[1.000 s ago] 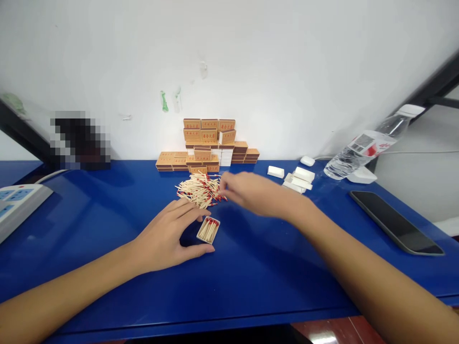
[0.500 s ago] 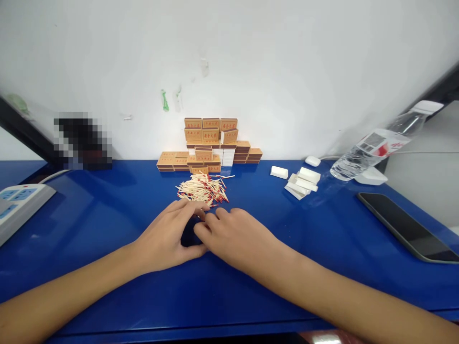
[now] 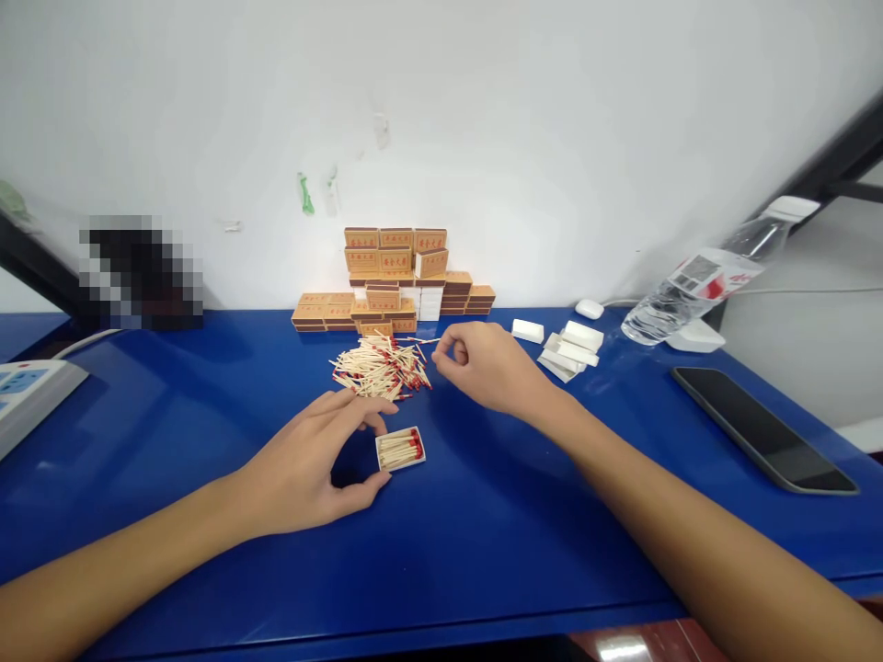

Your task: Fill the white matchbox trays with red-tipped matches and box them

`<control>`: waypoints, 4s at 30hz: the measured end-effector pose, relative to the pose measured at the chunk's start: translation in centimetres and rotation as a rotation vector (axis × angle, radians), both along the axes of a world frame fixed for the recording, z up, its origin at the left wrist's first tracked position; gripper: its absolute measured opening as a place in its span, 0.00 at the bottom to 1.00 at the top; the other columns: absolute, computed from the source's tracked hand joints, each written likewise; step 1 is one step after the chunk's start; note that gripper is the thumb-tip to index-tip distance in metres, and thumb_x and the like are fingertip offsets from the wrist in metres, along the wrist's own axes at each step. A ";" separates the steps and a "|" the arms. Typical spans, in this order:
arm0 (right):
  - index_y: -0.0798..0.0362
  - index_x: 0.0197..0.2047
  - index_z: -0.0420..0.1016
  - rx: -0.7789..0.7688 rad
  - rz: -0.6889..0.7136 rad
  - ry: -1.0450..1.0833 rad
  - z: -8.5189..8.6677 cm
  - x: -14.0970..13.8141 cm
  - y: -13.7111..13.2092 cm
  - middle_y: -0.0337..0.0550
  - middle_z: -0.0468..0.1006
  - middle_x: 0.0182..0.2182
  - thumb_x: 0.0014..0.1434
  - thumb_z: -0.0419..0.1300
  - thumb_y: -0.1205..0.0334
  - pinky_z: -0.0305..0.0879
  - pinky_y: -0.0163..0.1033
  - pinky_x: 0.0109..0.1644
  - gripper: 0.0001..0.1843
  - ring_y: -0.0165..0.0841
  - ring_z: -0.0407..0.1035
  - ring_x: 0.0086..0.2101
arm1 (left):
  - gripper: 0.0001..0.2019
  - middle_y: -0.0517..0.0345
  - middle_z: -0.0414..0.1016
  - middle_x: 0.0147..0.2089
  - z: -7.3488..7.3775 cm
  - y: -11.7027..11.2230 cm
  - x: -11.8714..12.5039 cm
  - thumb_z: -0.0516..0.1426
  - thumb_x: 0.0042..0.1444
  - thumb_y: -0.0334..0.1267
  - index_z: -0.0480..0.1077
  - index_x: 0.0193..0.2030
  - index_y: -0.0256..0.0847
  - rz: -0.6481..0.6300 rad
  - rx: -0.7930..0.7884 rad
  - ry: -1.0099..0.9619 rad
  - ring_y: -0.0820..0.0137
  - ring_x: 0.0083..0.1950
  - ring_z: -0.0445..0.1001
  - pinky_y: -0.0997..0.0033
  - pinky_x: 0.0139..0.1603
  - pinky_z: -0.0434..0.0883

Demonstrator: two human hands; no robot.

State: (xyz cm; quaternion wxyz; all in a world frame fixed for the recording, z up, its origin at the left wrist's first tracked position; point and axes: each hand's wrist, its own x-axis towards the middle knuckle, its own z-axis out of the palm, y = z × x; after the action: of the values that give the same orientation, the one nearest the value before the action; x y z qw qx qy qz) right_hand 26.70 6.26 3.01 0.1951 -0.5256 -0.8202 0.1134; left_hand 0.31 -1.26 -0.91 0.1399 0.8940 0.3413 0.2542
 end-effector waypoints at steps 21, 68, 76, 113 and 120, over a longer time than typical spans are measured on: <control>0.52 0.21 0.71 -0.339 0.012 -0.241 0.4 -2.9 2.4 0.38 0.68 0.19 0.68 0.60 0.51 0.51 0.41 0.30 0.25 0.30 0.59 0.23 | 0.27 0.54 0.78 0.49 -0.1 -0.1 -0.1 0.63 0.62 0.38 0.61 0.66 0.43 -0.058 0.044 0.034 0.58 0.52 0.76 0.54 0.55 0.73; 0.51 0.34 0.73 -0.148 0.249 -0.174 0.5 0.6 1.5 0.38 0.74 0.30 0.61 0.63 0.62 0.52 0.39 0.35 0.04 0.31 0.61 0.29 | 0.32 0.54 0.80 0.52 0.2 0.3 -0.2 0.63 0.62 0.38 0.58 0.71 0.46 -0.003 -0.018 0.033 0.56 0.55 0.78 0.48 0.60 0.74; 0.51 0.36 0.73 -0.222 0.472 -0.163 1.3 -2.6 -3.2 0.39 0.79 0.36 0.62 0.67 0.65 0.56 0.37 0.35 0.06 0.31 0.68 0.31 | 0.36 0.52 0.80 0.54 0.2 0.5 -0.3 0.64 0.62 0.38 0.53 0.73 0.46 0.030 -0.014 0.029 0.56 0.56 0.79 0.48 0.60 0.75; 0.53 0.43 0.78 0.005 0.512 -0.210 0.5 -1.0 -4.0 0.45 0.78 0.41 0.71 0.60 0.65 0.62 0.40 0.41 0.06 0.35 0.72 0.37 | 0.04 0.55 0.76 0.40 0.7 0.8 -0.5 0.60 0.67 0.35 0.76 0.42 0.40 -0.047 0.107 0.025 0.64 0.43 0.72 0.59 0.49 0.70; 0.53 0.43 0.78 0.011 0.444 -0.185 0.9 -0.4 -3.6 0.43 0.78 0.39 0.70 0.61 0.65 0.60 0.39 0.37 0.05 0.32 0.70 0.33 | 0.05 0.56 0.75 0.39 0.9 0.8 -0.5 0.58 0.68 0.32 0.75 0.40 0.40 -0.073 0.094 0.026 0.66 0.42 0.71 0.61 0.47 0.70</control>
State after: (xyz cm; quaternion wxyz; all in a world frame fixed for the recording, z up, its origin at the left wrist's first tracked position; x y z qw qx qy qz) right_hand 26.29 2.64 3.93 0.0923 -0.3397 -0.9306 0.1004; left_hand -0.15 -0.45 0.02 0.1026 0.9147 0.2979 0.2531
